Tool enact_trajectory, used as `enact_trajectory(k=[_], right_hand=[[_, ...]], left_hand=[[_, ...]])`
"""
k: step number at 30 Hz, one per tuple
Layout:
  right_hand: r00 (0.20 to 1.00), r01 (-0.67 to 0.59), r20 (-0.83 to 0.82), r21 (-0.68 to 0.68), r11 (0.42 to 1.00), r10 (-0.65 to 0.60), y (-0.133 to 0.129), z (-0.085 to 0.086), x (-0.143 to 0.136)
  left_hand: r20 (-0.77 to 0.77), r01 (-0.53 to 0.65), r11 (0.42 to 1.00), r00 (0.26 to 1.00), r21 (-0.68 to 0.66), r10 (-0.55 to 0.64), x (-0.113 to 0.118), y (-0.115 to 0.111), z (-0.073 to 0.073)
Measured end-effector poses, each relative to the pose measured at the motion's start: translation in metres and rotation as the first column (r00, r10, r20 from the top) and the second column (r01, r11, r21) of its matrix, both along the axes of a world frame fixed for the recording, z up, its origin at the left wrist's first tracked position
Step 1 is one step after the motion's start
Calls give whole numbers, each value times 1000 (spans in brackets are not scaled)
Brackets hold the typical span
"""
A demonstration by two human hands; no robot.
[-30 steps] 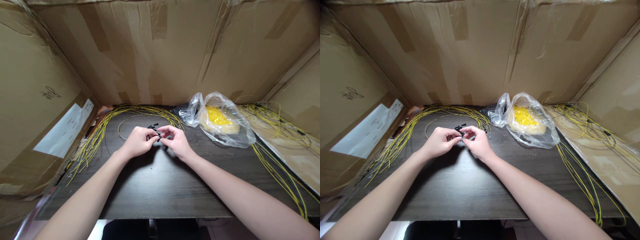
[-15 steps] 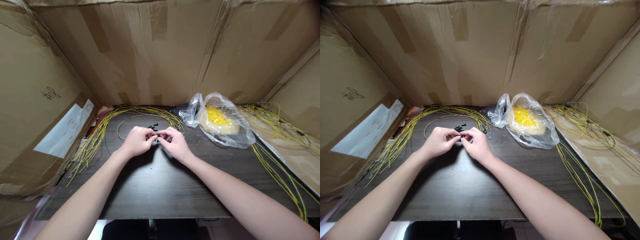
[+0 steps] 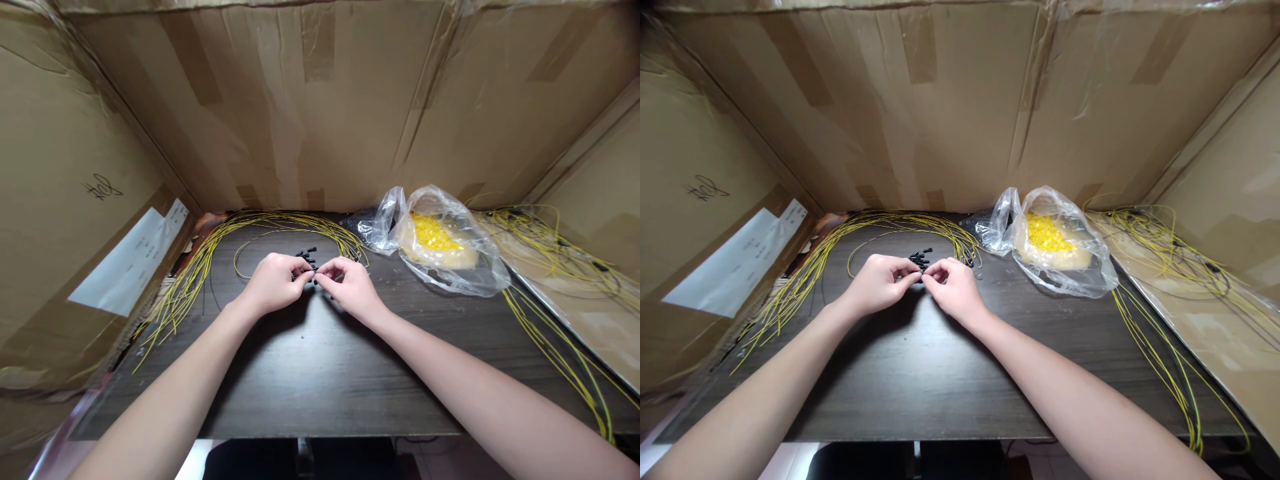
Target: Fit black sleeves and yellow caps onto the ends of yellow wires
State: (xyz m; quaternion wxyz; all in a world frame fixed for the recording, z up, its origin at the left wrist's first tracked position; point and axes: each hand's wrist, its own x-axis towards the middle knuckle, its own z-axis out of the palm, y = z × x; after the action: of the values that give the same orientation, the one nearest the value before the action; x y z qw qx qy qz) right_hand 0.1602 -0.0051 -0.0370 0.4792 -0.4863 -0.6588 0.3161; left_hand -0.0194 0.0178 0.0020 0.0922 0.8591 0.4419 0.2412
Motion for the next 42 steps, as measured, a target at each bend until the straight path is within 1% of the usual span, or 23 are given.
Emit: enact_trajectory(k=[12,20,24,34,42], right_hand=[[999,-13,-46,-113,993,8,-1,2,-1],[1000,-2,-23,-82,997,0,1,0,-1],[1000,0,-21,-85,996,-2,1,0,-1],[1000,29,-4,-125,992,-30,-1,4,-1],[999,32,12,-102,994,-31,0,2,-1]], left_hand=[[-48,-3,1000,999,5,3,-3,3,-3],[-63,-22,1000,998,-14,21,-4,4,-2],[-69,-35,999,997,-27,33,-3,3,-1],[-58,-23,1000,998,-21,21,-4,3,-1],[-74,-26,999,997,-40,23,-4,3,-1]])
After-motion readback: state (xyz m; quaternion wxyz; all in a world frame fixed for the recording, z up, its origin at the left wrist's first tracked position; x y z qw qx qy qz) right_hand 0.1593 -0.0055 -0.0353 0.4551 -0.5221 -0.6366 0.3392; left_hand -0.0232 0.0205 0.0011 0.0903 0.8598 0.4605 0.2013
